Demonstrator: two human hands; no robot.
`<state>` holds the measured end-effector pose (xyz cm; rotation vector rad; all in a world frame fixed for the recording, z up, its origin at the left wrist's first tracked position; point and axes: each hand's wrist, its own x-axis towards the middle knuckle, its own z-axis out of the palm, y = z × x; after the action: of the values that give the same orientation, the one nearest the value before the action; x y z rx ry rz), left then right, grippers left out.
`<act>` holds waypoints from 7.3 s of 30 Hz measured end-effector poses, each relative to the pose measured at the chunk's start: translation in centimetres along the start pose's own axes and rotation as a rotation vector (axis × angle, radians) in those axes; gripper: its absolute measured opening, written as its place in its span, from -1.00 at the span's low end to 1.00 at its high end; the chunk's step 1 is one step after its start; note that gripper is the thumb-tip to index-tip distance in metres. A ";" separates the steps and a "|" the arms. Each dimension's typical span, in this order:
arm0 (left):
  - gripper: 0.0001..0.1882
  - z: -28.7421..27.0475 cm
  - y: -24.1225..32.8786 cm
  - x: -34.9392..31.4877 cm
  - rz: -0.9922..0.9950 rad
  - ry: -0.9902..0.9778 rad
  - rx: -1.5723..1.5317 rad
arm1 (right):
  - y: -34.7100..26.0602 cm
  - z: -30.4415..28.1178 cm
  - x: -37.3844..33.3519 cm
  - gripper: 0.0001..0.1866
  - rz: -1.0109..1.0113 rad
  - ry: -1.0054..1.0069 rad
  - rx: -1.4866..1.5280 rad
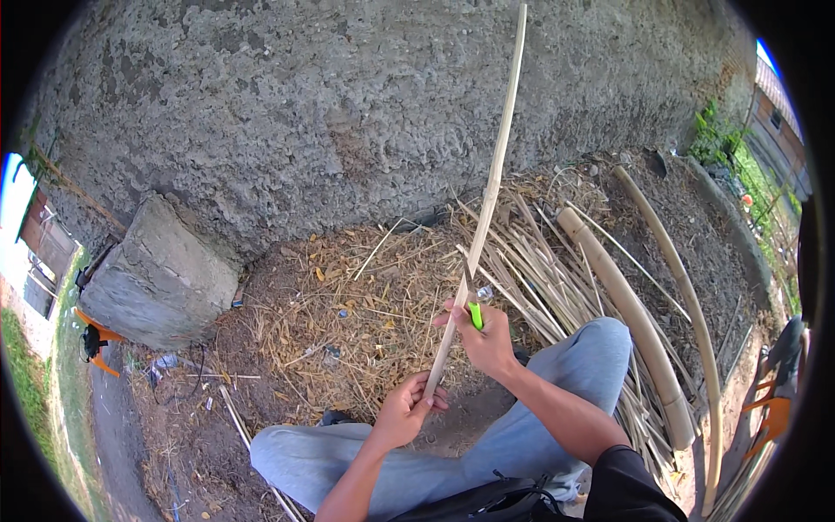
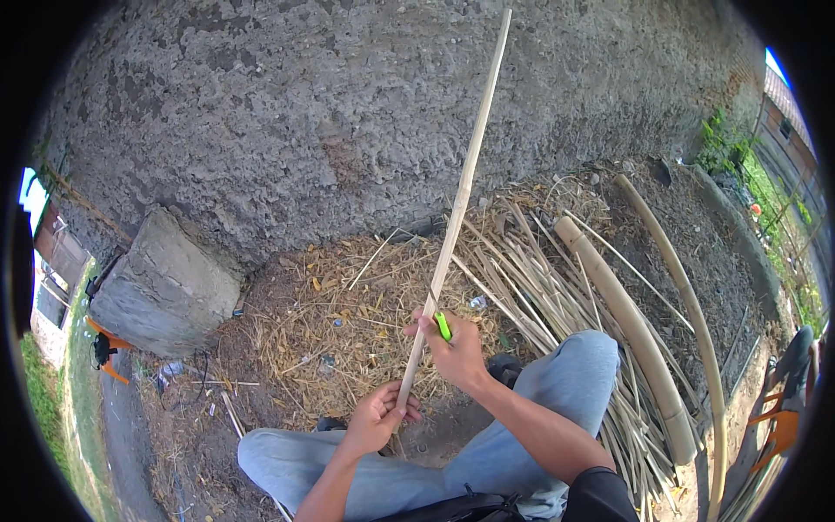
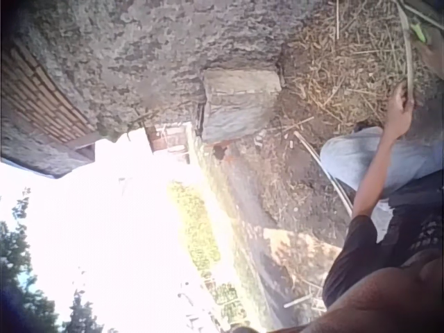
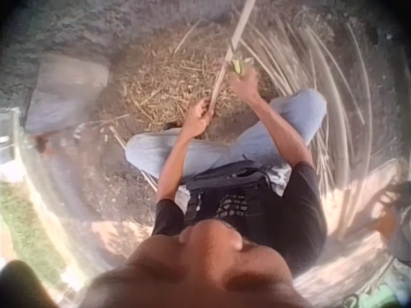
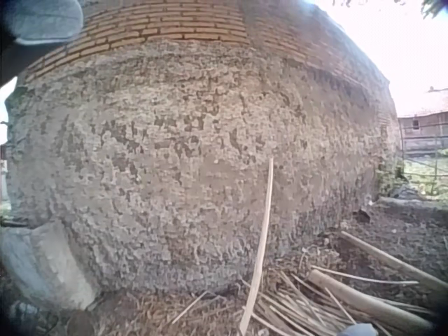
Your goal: The person holds a thin wooden stick and scrapes along its surface using a knife.
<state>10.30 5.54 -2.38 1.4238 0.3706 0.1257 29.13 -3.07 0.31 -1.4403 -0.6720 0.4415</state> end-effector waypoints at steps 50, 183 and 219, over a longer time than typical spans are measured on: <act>-0.89 1.7 -2.6 0.5 0.491 0.708 0.313 | 0.1 0.7 -0.3 -0.74 -0.027 0.360 -0.083; -0.62 1.9 2.2 -11.5 -0.276 0.510 -0.461 | -0.2 4.5 -11.5 -0.64 -0.758 -0.491 -0.746; -0.71 0.9 3.9 -13.0 -0.255 0.398 -0.373 | -1.7 4.0 -5.8 -0.73 -0.717 -0.200 -0.759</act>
<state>-1.05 1.31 3.85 0.9683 0.8089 0.2576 21.94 -4.00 1.09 -1.7204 -1.5568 -0.2795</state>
